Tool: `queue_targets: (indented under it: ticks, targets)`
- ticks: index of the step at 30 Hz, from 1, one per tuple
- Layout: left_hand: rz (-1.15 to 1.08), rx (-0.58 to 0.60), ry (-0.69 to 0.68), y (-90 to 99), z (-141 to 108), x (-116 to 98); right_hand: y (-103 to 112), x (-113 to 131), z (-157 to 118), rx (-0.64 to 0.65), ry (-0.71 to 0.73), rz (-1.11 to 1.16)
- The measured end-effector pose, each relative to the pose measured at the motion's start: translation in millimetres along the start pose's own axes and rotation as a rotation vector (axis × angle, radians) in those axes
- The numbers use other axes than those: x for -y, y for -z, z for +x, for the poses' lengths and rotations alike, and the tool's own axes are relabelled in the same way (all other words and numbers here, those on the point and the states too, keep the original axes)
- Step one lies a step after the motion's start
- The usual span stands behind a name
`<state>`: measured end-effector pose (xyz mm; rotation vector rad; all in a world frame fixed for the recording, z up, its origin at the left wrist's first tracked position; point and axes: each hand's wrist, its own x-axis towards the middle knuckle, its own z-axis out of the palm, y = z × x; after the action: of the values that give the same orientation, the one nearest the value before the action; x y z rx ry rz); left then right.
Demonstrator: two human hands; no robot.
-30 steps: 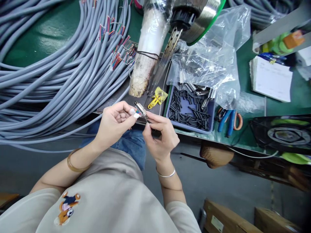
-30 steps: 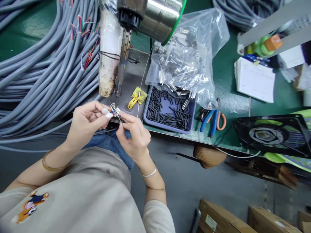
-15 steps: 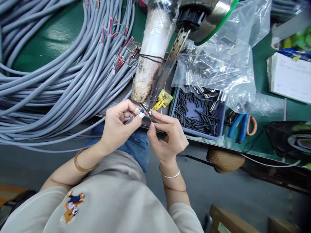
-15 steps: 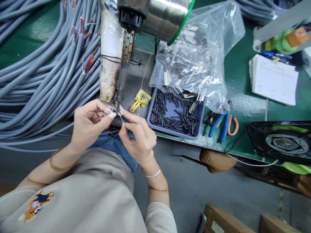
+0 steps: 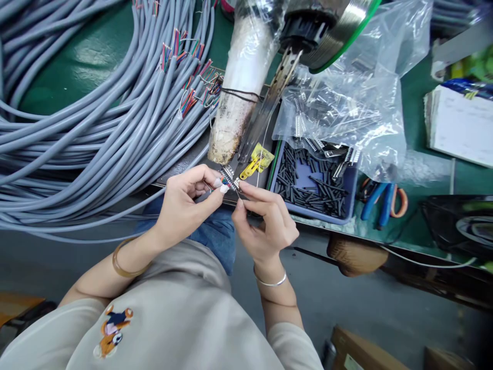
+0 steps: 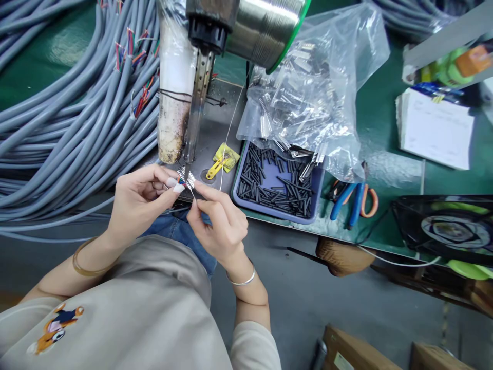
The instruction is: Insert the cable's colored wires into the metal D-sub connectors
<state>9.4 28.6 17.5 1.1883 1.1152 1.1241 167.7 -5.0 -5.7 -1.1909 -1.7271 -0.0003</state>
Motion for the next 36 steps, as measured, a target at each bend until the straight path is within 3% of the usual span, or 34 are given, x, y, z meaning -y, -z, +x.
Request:
queue_targets:
  ticks: [7,19,23,27,32,36]
  targets:
    - [0.319,0.029,-0.312,7.7,-2,5,0,1,3,0.000,-0.053,0.050]
    - [0.362,0.067,-0.446,10.8,3,-2,4,8,12,0.041,0.017,-0.066]
    - [0.355,0.099,-0.367,12.5,2,1,3,7,8,0.097,0.081,-0.118]
    - [0.203,0.109,-0.180,10.1,-1,1,7,2,7,0.091,0.020,-0.033]
    - [-0.155,0.355,0.230,13.7,-11,8,53,4,-7,0.086,-0.124,0.170]
    - [-0.310,0.443,0.364,21.8,-23,19,85,24,-13,0.156,-0.112,0.108]
